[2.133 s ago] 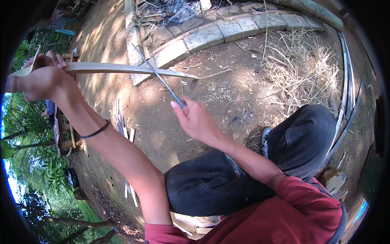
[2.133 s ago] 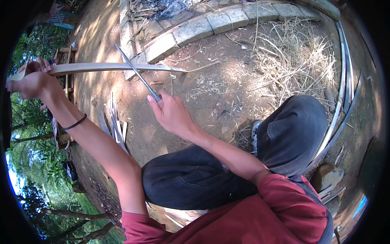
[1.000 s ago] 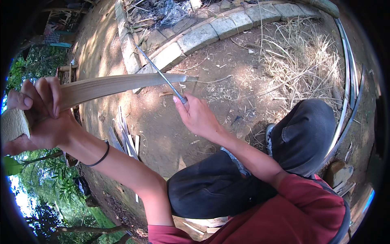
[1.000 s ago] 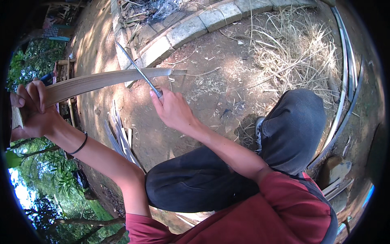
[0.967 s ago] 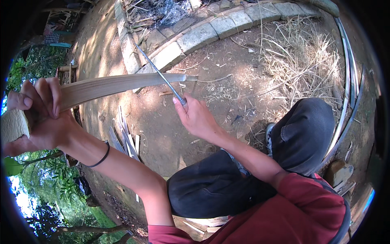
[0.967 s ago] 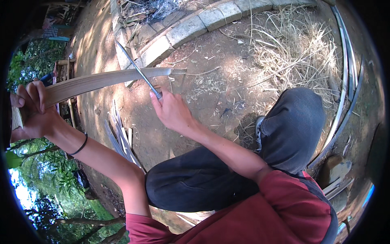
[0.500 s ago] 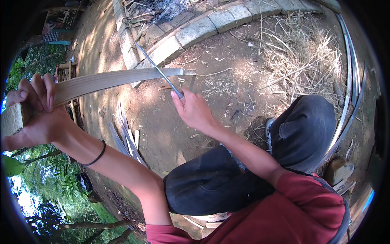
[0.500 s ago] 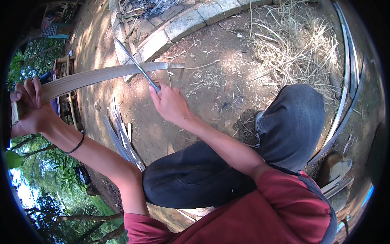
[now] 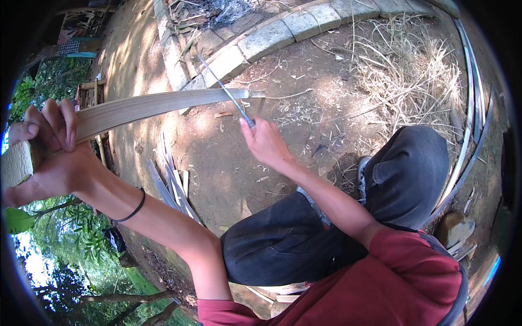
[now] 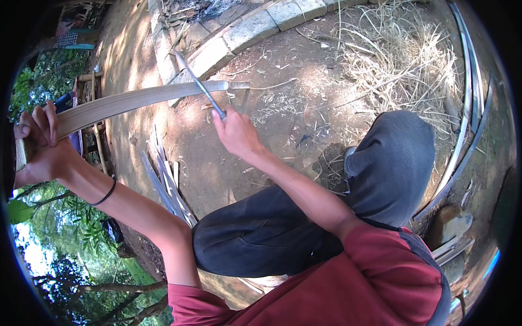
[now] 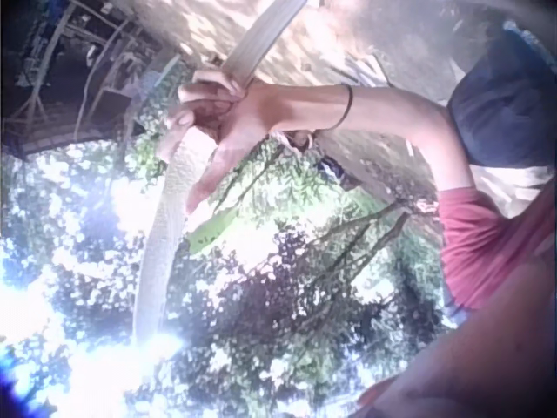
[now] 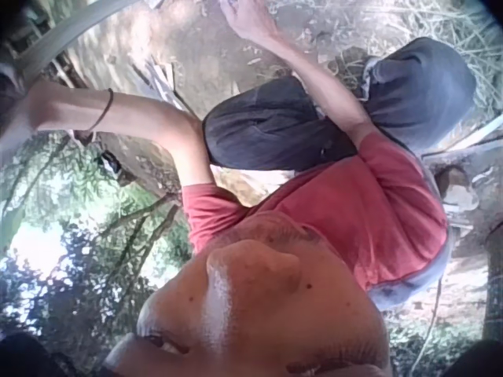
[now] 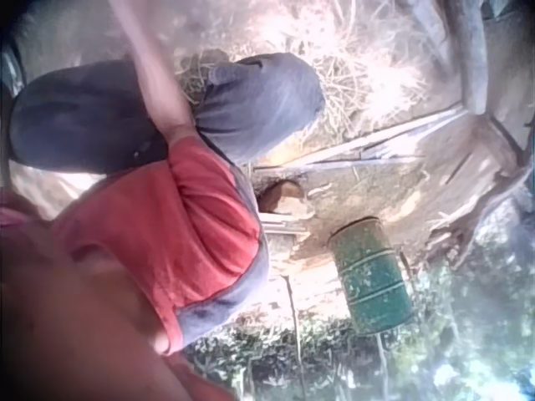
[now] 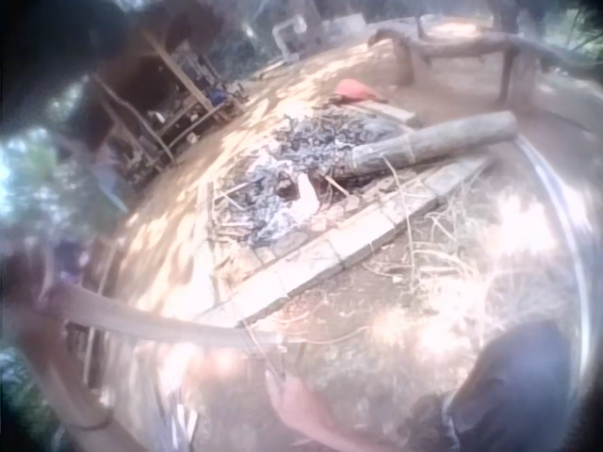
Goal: The person holds a long strip of wood and shaves its surface with a machete, pulling the blade along the length of the wood to remove thin shavings.
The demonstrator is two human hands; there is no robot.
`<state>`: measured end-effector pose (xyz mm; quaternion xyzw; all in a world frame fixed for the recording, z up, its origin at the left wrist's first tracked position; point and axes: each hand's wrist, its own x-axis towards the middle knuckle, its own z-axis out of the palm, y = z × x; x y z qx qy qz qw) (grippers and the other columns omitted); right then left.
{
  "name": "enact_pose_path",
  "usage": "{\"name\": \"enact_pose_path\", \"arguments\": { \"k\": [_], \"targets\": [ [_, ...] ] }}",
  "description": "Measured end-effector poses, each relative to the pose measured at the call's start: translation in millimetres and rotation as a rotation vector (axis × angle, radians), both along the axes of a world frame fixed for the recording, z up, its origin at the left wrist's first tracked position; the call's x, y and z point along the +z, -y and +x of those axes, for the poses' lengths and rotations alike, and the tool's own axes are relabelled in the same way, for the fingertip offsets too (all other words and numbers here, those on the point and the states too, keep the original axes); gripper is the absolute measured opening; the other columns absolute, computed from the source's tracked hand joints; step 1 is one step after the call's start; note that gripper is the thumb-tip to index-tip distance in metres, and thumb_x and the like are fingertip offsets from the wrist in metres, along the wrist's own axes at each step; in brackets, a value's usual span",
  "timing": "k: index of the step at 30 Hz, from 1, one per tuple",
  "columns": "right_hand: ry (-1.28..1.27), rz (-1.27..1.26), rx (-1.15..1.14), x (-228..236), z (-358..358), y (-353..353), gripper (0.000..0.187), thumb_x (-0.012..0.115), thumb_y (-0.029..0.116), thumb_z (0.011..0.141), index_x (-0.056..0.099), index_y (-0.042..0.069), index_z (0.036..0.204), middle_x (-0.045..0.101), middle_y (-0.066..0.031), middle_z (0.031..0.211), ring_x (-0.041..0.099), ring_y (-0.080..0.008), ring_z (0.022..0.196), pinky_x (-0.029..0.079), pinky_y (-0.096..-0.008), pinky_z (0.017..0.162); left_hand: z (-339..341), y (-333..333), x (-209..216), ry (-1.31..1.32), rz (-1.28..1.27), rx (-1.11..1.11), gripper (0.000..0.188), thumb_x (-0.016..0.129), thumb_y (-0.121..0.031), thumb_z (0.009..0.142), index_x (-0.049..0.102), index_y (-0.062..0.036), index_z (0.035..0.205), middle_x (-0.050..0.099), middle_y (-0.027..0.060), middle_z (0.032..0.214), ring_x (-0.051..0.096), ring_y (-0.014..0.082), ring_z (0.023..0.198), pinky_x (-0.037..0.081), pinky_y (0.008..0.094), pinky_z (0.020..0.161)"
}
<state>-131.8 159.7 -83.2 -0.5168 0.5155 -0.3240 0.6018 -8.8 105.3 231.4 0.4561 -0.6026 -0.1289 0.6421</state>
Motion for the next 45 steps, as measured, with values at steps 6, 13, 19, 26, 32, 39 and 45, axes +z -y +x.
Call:
{"name": "enact_pose_path", "arguments": {
  "k": [6,13,19,26,32,39,45],
  "targets": [
    [-0.046,0.019,-0.011,-39.4,-9.2,7.4,0.048,0.048,0.031,0.100,0.056,-0.003,0.066,0.058,-0.0195,0.056,0.062,-0.0412,0.057,0.050,-0.0481,0.059,26.8,2.9,2.5,-0.040,0.085,-0.532,0.077,0.035,-0.085,0.076,0.043,-0.0080,0.072,0.032,0.0029,0.060,0.022,0.0134,0.045,0.034,0.0249,0.045],
    [0.011,0.005,-0.056,-19.3,-1.7,0.5,0.046,0.048,0.030,0.099,0.058,-0.004,0.071,0.058,-0.0210,0.057,0.060,-0.0432,0.057,0.047,-0.0498,0.058,-24.6,1.5,-6.7,0.073,-0.031,0.149,0.072,0.044,-0.078,0.076,0.040,-0.0066,0.070,0.031,0.0045,0.059,0.022,0.0137,0.047,0.041,0.0286,0.049],
    [-0.025,0.031,0.010,-42.2,-1.9,5.4,0.044,0.048,0.033,0.099,0.062,-0.004,0.078,0.060,-0.0218,0.060,0.062,-0.0432,0.059,0.049,-0.0509,0.060,51.1,0.6,1.6,-0.147,0.032,-0.368,0.081,0.038,-0.088,0.073,0.039,-0.0071,0.071,0.030,0.0035,0.059,0.022,0.0137,0.043,0.050,0.0392,0.078],
    [-0.022,-0.009,0.005,-20.5,6.1,-8.4,0.039,0.051,0.031,0.098,0.058,-0.002,0.079,0.058,-0.0177,0.056,0.062,-0.0363,0.054,0.049,-0.0463,0.053,46.3,7.4,6.5,-0.225,0.208,-0.800,0.082,0.038,-0.089,0.072,0.044,-0.0072,0.072,0.029,0.0024,0.059,0.020,0.0120,0.045,0.040,0.0330,0.063],
    [-0.071,0.077,0.130,-58.5,-5.0,14.3,0.036,0.051,0.030,0.097,0.060,-0.002,0.084,0.060,-0.0204,0.060,0.063,-0.0401,0.059,0.050,-0.0490,0.056,72.4,4.1,1.7,-0.054,-0.024,-0.232,0.091,0.033,-0.097,0.066,0.055,-0.0087,0.072,0.025,-0.0009,0.056,0.020,0.0103,0.045,0.019,0.0223,0.039],
    [-0.026,0.032,0.015,-29.8,11.9,-7.3,0.037,0.054,0.031,0.096,0.060,-0.003,0.084,0.059,-0.0204,0.058,0.063,-0.0412,0.060,0.049,-0.0486,0.058,50.5,3.9,-2.2,-0.072,-0.017,-0.074,0.095,0.031,-0.099,0.063,0.056,-0.0082,0.070,0.024,-0.0010,0.056,0.021,0.0107,0.044,0.020,0.0228,0.039],
    [-0.235,-0.118,0.032,-96.2,13.3,5.2,0.040,0.055,0.031,0.096,0.061,-0.004,0.079,0.059,-0.0206,0.057,0.064,-0.0385,0.060,0.050,-0.0460,0.059,52.2,13.1,3.6,-0.028,-0.026,-0.163,0.095,0.027,-0.098,0.067,0.056,-0.0069,0.071,0.032,0.0016,0.055,0.022,0.0116,0.043,0.021,0.0230,0.039]
  ]
}}
